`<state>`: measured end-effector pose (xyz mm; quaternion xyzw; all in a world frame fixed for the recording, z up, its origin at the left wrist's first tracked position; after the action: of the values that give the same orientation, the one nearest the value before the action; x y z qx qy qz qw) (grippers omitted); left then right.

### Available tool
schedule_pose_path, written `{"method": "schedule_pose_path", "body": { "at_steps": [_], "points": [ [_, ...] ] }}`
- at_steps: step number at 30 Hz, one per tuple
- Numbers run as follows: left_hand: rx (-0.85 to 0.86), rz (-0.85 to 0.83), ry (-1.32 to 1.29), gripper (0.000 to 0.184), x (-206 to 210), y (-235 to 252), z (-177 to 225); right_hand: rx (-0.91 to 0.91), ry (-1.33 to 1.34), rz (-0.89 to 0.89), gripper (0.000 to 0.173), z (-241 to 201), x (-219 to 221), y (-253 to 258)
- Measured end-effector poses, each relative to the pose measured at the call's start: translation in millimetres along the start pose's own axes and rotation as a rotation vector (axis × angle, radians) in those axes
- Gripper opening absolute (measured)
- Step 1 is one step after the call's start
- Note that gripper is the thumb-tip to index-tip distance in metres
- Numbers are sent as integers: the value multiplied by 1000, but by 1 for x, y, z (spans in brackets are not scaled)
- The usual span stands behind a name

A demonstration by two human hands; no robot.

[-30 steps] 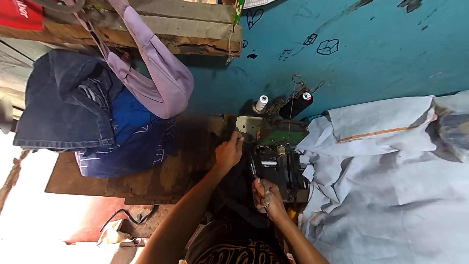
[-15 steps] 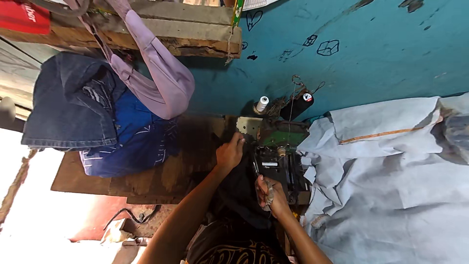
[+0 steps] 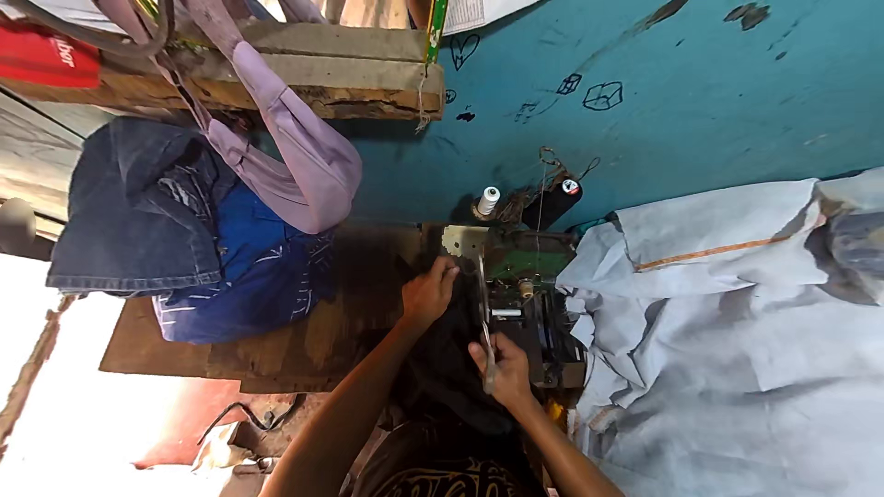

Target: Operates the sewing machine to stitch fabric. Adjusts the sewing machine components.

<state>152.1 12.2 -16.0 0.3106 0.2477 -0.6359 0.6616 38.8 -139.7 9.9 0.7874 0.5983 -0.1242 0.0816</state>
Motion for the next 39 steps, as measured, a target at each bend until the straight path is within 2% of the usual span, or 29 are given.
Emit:
{"method": "schedule_pose_path", "body": {
  "at_steps": [1,3,5,7,9,11,13,16,18,20,21,22,23,25,27,31,33,35,37,39],
  "points": [
    [70,37,41,35,-4,6,2,-129,-44,32,39,-1,-9,-10],
    [283,219,141,28,-14,20,9,-316,-197,147,47,10,-40,-31],
    [328,312,171,26,-27,34,16,-358,-419,274,45,39,-82,-43],
    [317,340,127,26,-40,30,28,-220,-635,345,43,75,-127,-45],
    [241,129,50,24,-33,8,44,65,-792,329,46,114,-169,-39],
    [115,-139,-25,42,-1,-23,47,315,-923,251,44,143,-198,-31],
    [114,-237,9,70,28,-41,37,494,-1025,77,41,160,-211,-19],
    [270,-219,83,80,41,-38,18,617,-1078,-190,44,169,-205,2],
    [336,-278,96,81,40,-31,13,582,-1116,-224,39,141,-192,14],
    [369,-342,104,83,39,-25,13,288,-974,-29,32,99,-175,37],
    [375,-368,115,84,39,-25,12,130,-819,81,33,89,-168,50],
    [378,-397,134,85,40,-23,12,52,-618,156,38,89,-161,63],
    [384,-411,150,87,41,-21,11,46,-386,180,47,96,-152,79],
    [389,-431,162,88,42,-19,9,163,40,113,62,116,-125,106],
    [376,-454,183,89,43,-18,7,210,223,88,56,131,-108,125],
    [378,-464,182,91,43,-17,10,176,90,-18,47,137,-109,144],
    [390,-453,180,92,44,-15,8,243,-35,-14,41,133,-109,155],
    [381,-463,197,93,46,-15,6,418,-160,30,54,138,-107,160],
    [343,-502,221,94,46,-16,7,615,-163,-9,70,152,-104,155],
    [323,-518,231,93,43,-13,8,633,-62,36,69,157,-104,142]
  ]
}}
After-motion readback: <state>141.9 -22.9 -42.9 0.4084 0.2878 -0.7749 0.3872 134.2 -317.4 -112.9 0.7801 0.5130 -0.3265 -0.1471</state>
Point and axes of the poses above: each hand's wrist, its own y-axis towards the middle knuckle, its own x-axis out of the palm, z = x × y, the point moved 9 cm from there along y, towards the middle knuckle, and after that the axes turned 10 degrees about z, right-handed, at the moved point
